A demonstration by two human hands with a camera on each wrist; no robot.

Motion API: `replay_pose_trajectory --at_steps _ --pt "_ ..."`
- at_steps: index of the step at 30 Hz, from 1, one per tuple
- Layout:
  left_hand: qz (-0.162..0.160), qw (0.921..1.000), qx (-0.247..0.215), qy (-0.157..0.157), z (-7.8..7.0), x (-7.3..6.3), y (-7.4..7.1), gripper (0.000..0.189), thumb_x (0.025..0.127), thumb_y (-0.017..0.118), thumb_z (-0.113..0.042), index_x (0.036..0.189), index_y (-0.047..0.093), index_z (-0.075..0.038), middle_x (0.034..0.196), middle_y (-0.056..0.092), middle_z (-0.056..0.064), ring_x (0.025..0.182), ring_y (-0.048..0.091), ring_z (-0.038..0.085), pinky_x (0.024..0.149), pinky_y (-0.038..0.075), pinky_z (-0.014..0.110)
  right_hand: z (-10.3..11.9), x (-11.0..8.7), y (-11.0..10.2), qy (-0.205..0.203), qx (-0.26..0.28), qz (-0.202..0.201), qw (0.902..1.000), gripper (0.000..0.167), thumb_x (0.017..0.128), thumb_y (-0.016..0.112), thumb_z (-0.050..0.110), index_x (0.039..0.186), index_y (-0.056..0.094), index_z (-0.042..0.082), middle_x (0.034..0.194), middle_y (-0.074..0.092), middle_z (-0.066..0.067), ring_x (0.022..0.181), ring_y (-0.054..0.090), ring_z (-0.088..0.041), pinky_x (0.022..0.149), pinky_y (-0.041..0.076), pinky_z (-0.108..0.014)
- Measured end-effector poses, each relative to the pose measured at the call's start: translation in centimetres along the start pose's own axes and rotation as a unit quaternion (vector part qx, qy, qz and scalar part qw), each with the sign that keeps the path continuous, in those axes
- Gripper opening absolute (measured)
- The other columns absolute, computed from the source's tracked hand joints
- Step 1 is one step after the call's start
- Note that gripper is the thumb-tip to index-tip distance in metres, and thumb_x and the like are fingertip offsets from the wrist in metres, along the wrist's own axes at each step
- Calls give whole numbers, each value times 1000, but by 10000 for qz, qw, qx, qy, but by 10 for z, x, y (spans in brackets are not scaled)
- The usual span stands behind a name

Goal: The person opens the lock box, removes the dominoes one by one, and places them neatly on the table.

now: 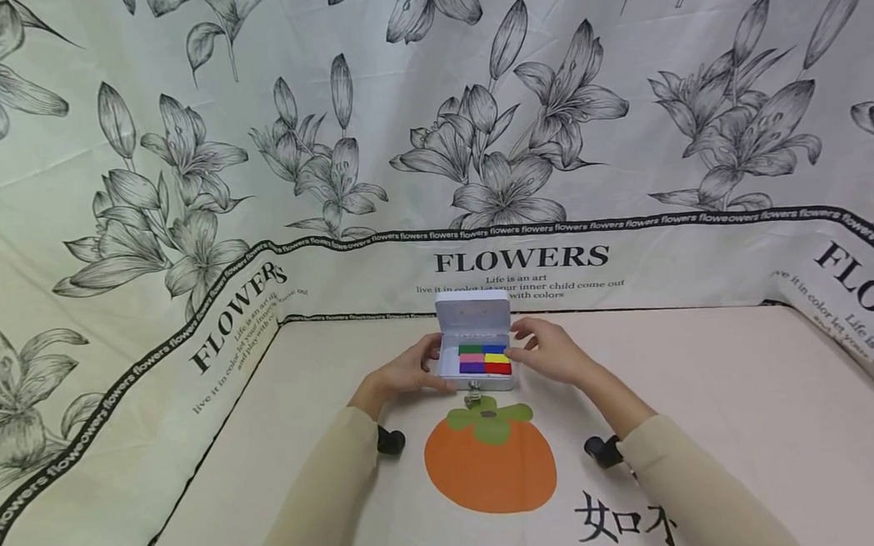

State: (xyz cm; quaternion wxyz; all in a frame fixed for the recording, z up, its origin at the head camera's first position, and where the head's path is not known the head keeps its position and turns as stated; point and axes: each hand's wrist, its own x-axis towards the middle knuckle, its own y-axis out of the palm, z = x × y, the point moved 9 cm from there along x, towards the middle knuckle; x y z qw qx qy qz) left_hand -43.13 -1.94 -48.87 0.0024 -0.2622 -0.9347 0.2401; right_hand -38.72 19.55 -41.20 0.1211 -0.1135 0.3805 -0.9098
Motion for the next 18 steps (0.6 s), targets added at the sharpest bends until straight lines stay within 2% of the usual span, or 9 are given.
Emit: replay_pose_trajectory --at_steps 9,18 --pt "-5 9999 -172 -6 -3 -1 1 100 75 90 -8 158 34 -18 139 51 7 128 45 22 116 32 42 16 5 15 -548 -270 94 9981 47 93 72 14 129 58 -12 116 66 -25 97 64 -30 81 56 -43" --pt "-10 9999 -107 -10 -1 -1 0 99 76 89 -10 158 34 -18 139 50 6 128 44 22 115 33 42 28 14 31 -873 -485 187 9948 42 89 75 7 123 62 -14 105 69 -21 95 65 -32 88 54 -51"
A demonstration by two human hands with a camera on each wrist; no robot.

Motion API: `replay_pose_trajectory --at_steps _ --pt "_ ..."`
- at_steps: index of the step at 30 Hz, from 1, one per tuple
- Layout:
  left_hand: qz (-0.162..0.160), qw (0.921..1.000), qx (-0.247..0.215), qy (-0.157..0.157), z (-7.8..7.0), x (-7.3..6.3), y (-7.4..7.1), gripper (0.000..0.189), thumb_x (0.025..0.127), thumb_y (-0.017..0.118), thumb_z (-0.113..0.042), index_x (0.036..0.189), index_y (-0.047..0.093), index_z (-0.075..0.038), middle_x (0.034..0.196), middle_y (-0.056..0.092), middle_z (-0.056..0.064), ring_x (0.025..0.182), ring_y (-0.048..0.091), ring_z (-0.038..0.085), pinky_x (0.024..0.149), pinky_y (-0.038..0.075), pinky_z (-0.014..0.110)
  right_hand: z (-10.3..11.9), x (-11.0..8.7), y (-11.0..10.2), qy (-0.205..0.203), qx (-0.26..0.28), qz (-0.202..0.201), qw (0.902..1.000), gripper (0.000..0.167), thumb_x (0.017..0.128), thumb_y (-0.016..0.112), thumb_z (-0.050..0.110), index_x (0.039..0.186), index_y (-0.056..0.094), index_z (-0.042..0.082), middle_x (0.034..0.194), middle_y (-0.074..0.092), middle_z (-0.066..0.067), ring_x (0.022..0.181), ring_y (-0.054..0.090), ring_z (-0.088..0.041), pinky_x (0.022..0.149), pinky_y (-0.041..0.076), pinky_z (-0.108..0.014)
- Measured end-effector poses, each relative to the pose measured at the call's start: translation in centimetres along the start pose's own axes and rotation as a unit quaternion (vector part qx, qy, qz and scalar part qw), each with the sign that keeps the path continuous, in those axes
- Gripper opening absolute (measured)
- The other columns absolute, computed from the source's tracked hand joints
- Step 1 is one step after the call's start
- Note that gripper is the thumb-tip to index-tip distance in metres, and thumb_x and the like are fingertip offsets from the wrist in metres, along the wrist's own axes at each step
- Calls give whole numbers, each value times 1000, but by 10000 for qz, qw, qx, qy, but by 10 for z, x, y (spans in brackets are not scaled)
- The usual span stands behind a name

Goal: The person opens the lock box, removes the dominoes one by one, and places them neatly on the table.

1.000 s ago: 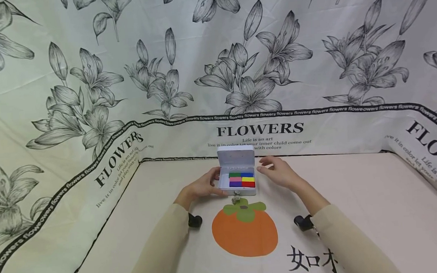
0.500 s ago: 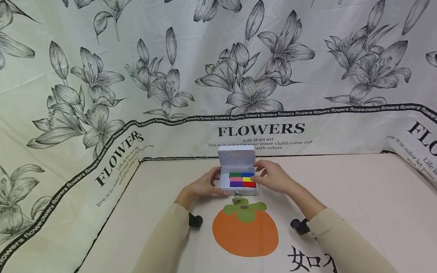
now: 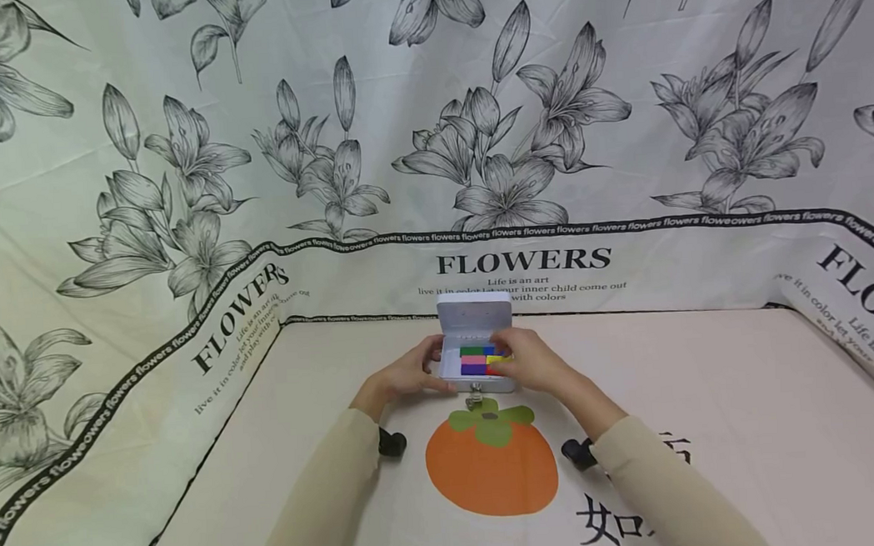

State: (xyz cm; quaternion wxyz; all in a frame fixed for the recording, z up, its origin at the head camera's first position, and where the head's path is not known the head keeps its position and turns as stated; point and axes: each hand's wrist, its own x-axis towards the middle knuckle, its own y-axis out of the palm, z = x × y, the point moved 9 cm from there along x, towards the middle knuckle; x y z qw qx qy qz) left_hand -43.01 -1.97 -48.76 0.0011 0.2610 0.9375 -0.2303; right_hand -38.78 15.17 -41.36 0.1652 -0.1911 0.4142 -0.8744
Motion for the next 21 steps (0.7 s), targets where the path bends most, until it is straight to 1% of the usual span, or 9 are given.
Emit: replay_pose_trajectory --at_steps 5,10,15,21 --pt "11 10000 43 41 -2 -2 -1 98 77 89 -12 158 33 -17 140 50 7 129 44 22 115 34 42 5 7 8 -156 -229 108 9996 33 88 75 4 116 67 -11 102 71 -19 94 68 -32 87 56 -49" --pt "66 9999 -8 132 -3 -2 -1 99 76 89 -10 158 33 -16 141 49 9 129 44 24 115 33 43 9 13 16 -373 -384 311 9981 24 86 76 0 108 72 -8 97 73 -15 88 68 -26 83 57 -46" --pt "93 9999 13 138 -3 -2 0 100 76 89 -11 158 32 -17 141 50 7 129 44 23 114 34 43 10 18 21 -462 -447 512 9966 18 86 76 -2 102 73 -7 93 74 -12 83 67 -21 80 57 -42" --pt "108 9999 -52 86 0 -2 1 100 76 89 -11 158 32 -18 138 51 5 128 45 21 115 33 42 9 24 25 -421 -567 712 9950 15 84 76 -3 99 75 -5 90 74 -11 81 66 -18 79 57 -40"
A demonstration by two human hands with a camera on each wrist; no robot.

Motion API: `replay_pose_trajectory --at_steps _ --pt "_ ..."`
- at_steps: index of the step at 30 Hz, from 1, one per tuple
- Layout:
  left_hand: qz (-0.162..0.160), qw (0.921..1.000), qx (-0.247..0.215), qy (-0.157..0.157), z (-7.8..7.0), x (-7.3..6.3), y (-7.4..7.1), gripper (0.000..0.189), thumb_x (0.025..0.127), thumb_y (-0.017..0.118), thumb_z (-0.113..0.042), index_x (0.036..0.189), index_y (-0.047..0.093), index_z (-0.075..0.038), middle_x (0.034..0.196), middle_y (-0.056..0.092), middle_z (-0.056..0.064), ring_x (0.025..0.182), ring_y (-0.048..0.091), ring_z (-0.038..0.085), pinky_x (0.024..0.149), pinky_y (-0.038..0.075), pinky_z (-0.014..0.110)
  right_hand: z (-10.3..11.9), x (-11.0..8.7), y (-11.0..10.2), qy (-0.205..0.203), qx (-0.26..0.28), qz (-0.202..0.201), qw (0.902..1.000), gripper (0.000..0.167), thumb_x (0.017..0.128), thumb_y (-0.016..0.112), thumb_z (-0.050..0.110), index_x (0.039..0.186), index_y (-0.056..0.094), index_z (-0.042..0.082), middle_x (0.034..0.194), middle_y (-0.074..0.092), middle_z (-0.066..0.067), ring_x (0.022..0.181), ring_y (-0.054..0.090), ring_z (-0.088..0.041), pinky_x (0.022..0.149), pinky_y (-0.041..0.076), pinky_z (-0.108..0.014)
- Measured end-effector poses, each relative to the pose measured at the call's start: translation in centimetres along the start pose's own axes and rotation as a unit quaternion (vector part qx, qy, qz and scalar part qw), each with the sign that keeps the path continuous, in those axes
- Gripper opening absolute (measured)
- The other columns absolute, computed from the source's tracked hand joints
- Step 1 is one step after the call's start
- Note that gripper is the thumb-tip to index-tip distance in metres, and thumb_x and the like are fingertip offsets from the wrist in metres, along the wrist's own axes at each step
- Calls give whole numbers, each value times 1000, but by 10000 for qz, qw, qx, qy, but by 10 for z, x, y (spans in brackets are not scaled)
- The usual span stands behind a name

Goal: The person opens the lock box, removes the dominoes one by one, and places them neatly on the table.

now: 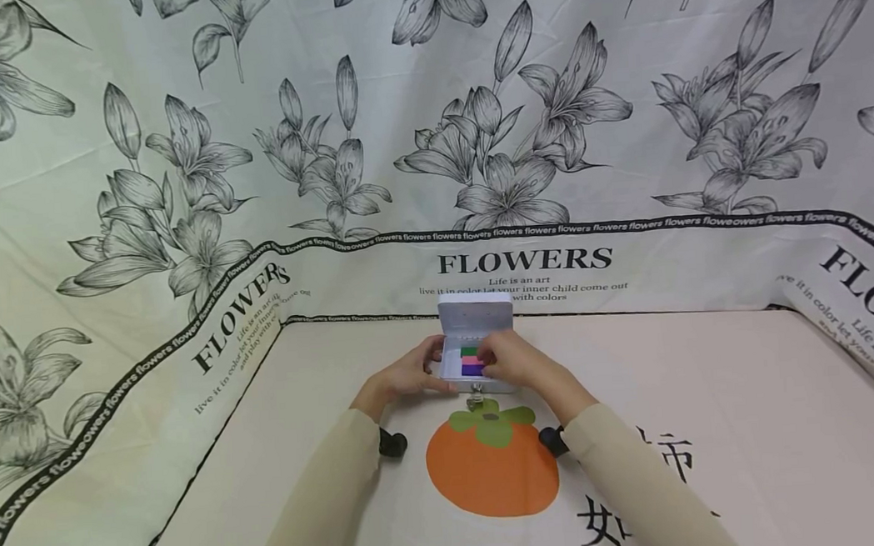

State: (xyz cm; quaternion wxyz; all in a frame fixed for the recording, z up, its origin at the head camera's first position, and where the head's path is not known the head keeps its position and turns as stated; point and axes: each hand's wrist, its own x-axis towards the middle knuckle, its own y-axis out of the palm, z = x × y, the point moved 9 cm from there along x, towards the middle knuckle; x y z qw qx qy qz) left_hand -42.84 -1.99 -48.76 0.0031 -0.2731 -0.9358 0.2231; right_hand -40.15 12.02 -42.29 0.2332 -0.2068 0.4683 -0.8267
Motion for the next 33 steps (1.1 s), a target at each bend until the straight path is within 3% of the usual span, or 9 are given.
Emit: replay_pose_trajectory --at_steps 13,26,33 --pt "-24 10000 20 -38 -1 -1 2 99 78 89 -12 158 32 -19 135 51 4 122 46 19 109 35 39 -7 9 8 175 -107 292 9994 10 82 79 0 92 78 0 83 73 -4 77 63 -15 76 55 -37" --pt "-53 9999 -104 -56 1 1 0 99 76 89 -9 157 34 -20 135 51 3 122 45 19 109 34 39 -4 12 9 234 -155 129 9995 4 86 78 4 89 78 1 80 72 -1 74 61 -13 75 55 -37" --pt "-23 10000 -75 7 0 1 0 97 76 88 -8 156 35 -19 134 52 5 121 45 19 106 35 36 -1 14 12 132 -38 100 9999 6 90 77 9 95 77 5 84 73 1 76 63 -11 76 54 -37"
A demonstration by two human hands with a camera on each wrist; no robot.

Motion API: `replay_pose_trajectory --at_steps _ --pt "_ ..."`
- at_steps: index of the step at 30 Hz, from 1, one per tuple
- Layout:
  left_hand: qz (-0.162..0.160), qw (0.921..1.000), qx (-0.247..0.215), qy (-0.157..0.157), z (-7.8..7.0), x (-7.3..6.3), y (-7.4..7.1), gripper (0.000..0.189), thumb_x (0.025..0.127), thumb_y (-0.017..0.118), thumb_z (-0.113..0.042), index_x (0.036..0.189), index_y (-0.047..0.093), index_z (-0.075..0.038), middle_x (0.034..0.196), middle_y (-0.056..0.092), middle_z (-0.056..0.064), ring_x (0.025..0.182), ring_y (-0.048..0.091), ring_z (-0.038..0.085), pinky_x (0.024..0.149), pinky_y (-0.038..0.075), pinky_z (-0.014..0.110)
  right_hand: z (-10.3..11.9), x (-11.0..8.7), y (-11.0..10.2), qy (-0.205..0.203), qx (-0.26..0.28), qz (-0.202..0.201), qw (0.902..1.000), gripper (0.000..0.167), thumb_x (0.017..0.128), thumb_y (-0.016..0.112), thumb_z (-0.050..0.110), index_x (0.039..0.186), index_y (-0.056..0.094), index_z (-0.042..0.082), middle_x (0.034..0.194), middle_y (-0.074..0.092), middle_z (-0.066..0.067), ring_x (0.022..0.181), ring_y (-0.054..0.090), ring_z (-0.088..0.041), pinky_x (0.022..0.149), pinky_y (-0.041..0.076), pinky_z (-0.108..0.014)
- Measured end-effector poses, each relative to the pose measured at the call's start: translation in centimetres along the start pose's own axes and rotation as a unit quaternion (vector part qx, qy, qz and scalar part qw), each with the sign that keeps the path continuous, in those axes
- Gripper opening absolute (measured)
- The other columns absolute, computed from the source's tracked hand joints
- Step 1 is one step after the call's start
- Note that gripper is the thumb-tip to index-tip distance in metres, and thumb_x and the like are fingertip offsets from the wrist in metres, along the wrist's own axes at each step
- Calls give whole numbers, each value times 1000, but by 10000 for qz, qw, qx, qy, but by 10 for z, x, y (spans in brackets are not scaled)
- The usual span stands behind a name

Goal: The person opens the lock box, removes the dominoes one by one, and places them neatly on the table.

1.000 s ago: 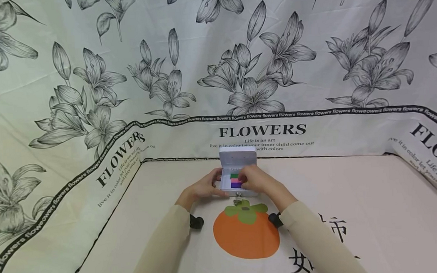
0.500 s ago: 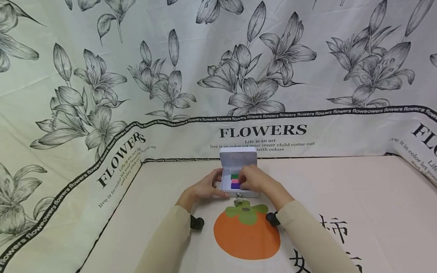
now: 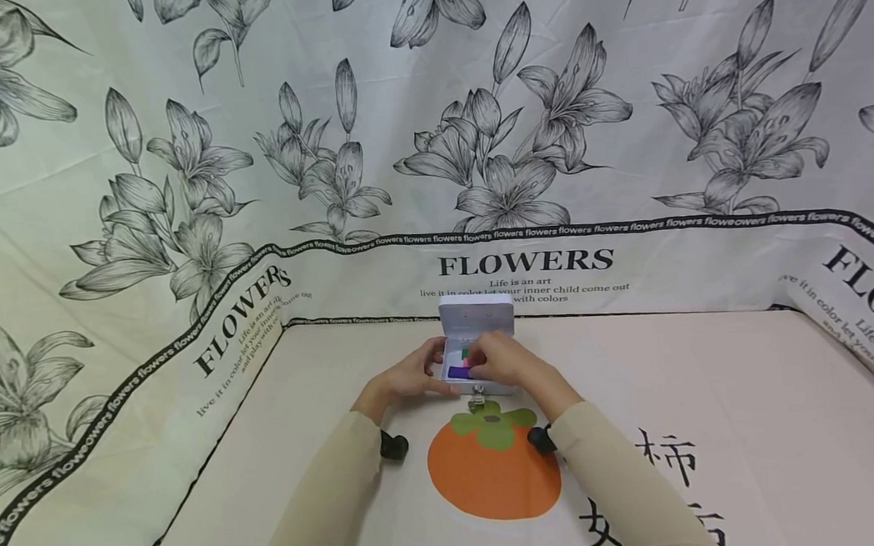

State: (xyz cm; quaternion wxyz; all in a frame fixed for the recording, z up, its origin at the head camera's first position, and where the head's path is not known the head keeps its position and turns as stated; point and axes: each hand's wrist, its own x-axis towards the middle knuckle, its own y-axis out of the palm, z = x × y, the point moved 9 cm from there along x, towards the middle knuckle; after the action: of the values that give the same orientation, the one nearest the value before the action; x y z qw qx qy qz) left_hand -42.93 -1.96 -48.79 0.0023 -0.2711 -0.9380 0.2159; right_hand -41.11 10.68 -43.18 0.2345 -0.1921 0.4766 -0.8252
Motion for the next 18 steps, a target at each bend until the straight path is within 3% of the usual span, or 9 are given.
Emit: replay_pose_trajectory --at_steps 8,18 --pt "10 10000 9 67 -2 -1 -1 95 77 88 -9 156 35 -18 133 52 5 121 46 19 105 36 36 5 6 0 -300 236 124 9992 20 87 75 1 107 75 3 96 74 -5 86 66 -17 84 54 -41" --pt "69 9999 14 130 -2 0 0 96 78 88 -9 157 34 -16 134 52 8 122 47 21 108 36 39 14 7 1 -756 -27 156 9970 43 79 71 -9 121 70 -1 117 70 -16 108 65 -32 96 51 -49"
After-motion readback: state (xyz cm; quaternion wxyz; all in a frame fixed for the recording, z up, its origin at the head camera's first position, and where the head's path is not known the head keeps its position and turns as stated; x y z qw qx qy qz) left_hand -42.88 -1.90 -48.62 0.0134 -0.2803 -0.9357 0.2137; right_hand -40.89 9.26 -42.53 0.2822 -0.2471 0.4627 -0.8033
